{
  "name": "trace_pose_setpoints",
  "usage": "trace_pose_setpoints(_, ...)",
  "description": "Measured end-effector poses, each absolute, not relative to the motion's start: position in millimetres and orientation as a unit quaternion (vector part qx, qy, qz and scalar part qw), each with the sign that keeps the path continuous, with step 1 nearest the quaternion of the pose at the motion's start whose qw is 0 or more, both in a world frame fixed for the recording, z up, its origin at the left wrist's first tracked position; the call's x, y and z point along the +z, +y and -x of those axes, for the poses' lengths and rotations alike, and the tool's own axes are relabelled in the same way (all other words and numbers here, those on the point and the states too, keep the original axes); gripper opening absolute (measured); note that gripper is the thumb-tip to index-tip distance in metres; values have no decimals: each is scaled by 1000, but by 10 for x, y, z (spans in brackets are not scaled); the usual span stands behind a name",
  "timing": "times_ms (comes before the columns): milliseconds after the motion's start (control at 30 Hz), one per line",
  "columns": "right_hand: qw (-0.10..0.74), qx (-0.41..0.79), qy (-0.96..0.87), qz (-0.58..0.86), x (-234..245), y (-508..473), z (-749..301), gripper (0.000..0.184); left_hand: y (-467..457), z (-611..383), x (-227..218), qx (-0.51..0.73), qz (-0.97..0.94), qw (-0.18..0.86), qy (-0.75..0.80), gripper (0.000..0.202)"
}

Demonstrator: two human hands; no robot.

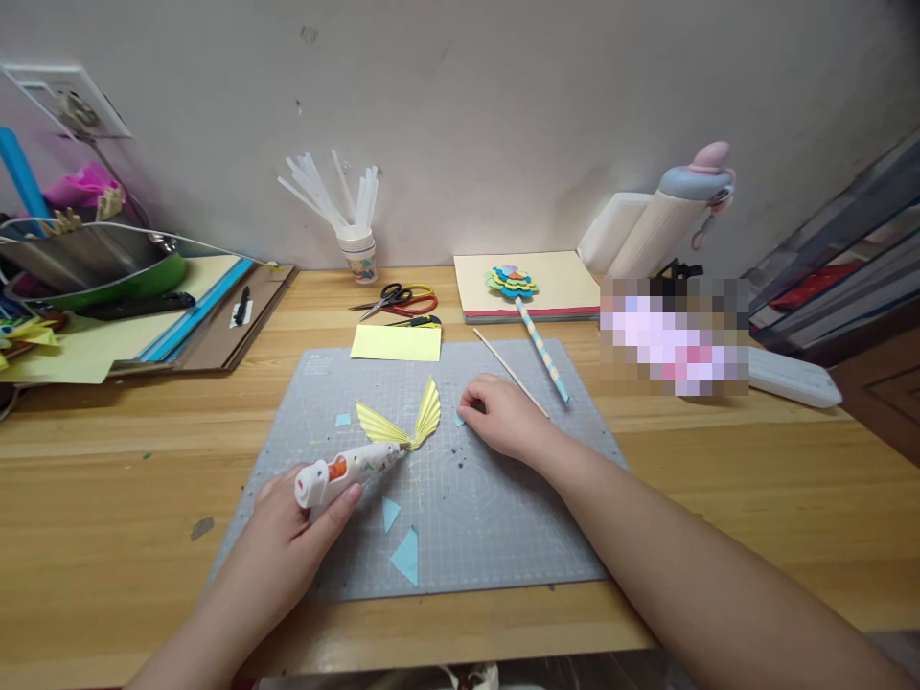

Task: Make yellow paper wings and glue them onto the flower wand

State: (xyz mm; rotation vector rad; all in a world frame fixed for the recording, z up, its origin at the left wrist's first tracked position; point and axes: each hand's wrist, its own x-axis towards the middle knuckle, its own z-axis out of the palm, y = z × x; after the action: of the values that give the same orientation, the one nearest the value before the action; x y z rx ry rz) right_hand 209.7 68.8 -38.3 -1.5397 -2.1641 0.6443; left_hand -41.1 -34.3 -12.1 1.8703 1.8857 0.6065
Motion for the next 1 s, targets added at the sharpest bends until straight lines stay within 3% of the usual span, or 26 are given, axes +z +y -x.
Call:
trace_pose_setpoints(167, 200, 233, -775, 552, -368, 681, -2101, 10, -348, 408, -96, 154, -694, 218, 669, 40)
trace_pose_setpoints(500, 201, 234, -775, 551, -369, 681, -2105, 10, -356, 391, -90, 174, -686, 251, 660, 38)
trace_pose_setpoints(1000, 202, 235, -774, 553, -366, 673, -2105, 10, -360, 433, -103, 167, -687, 196, 679, 44)
